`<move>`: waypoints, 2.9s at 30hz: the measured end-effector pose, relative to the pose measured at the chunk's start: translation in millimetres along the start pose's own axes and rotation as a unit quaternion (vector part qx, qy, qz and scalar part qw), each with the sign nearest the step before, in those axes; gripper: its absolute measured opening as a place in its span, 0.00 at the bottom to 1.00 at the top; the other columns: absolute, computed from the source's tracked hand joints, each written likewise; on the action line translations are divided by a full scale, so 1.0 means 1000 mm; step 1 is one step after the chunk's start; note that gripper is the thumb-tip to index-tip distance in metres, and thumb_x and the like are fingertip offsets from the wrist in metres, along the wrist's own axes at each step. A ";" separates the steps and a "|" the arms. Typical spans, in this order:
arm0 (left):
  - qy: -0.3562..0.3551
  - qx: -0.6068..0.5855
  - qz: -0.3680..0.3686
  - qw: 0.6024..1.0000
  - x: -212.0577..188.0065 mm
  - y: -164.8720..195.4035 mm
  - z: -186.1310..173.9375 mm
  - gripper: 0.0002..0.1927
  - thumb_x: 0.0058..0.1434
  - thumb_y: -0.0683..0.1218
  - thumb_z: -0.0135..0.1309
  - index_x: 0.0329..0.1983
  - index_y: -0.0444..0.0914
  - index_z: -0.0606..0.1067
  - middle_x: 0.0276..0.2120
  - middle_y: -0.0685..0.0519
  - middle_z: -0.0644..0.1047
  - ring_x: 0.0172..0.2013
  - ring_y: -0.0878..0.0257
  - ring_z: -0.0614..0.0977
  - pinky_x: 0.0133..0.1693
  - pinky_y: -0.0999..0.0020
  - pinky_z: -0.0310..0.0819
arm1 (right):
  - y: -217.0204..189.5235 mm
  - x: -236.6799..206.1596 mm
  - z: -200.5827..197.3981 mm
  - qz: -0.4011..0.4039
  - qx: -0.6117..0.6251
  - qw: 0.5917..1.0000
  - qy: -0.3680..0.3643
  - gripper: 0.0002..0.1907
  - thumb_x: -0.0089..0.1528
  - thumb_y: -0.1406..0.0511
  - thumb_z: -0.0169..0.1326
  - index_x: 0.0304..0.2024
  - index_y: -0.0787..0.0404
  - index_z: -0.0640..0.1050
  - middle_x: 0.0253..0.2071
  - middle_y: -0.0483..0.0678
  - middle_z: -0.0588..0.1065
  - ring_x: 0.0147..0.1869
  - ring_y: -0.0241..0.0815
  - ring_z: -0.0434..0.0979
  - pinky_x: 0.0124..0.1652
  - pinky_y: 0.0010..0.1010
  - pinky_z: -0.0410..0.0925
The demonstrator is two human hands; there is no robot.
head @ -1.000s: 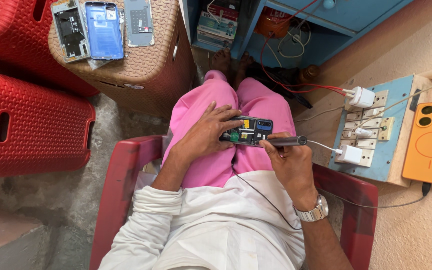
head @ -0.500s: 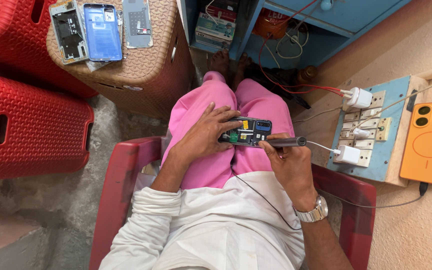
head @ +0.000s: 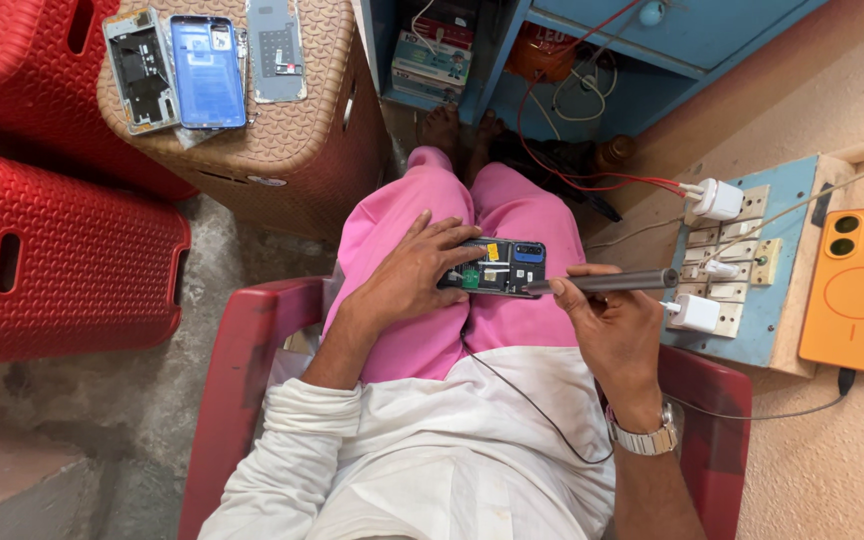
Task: The person disassembles a blue smartphone by prying off the back cover with a metal tool. They then use a heat gun on the internal components and place the back cover on a nearby stool.
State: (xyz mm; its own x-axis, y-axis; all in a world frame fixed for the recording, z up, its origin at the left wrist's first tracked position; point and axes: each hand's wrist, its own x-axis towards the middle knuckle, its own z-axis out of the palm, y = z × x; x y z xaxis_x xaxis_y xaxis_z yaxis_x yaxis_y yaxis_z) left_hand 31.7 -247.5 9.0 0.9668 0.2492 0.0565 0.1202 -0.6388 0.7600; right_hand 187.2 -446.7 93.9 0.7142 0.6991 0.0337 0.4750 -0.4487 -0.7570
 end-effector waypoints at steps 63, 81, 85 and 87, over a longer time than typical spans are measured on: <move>0.030 -0.024 0.009 0.999 -0.008 -0.005 -0.028 0.44 0.43 0.50 0.70 0.66 0.39 0.69 0.68 0.45 0.67 0.68 0.50 0.66 0.68 0.39 0.52 | 0.159 0.018 0.027 0.213 0.269 0.935 -0.090 0.25 0.77 0.59 0.40 0.57 0.77 0.73 0.35 0.64 0.78 0.36 0.53 0.81 0.34 0.40 0.74; 0.182 0.194 -0.526 0.807 -0.045 -0.193 -0.245 0.25 0.59 0.62 0.62 0.43 0.35 0.81 0.48 0.38 0.79 0.50 0.44 0.81 0.49 0.50 0.75 | 0.184 0.025 0.015 0.280 0.294 0.909 -0.094 0.25 0.75 0.57 0.42 0.62 0.74 0.72 0.30 0.60 0.77 0.28 0.48 0.78 0.27 0.34 0.70; 0.196 0.042 -0.569 0.798 -0.056 -0.216 -0.226 0.26 0.62 0.63 0.58 0.38 0.34 0.83 0.32 0.42 0.85 0.39 0.51 0.88 0.47 0.56 0.80 | 0.186 0.018 0.013 0.260 0.299 0.917 -0.055 0.24 0.76 0.58 0.44 0.61 0.75 0.72 0.31 0.60 0.76 0.29 0.47 0.77 0.28 0.35 0.72; 0.224 0.075 -0.533 0.812 -0.057 -0.225 -0.220 0.21 0.59 0.59 0.61 0.36 0.36 0.84 0.27 0.45 0.84 0.34 0.54 0.85 0.42 0.57 0.78 | 0.184 0.018 0.015 0.266 0.293 0.917 -0.050 0.24 0.76 0.58 0.44 0.61 0.75 0.73 0.31 0.60 0.76 0.29 0.47 0.77 0.28 0.36 0.72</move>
State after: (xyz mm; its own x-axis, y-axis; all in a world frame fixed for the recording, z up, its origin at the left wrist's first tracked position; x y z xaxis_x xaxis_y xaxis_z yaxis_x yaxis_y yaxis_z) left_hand -99.6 42.1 -22.4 0.1199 0.9373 -0.3274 0.8942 0.0413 0.4458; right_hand 279.5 -508.4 -54.5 0.7005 0.5287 -0.4793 -0.3051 -0.3853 -0.8709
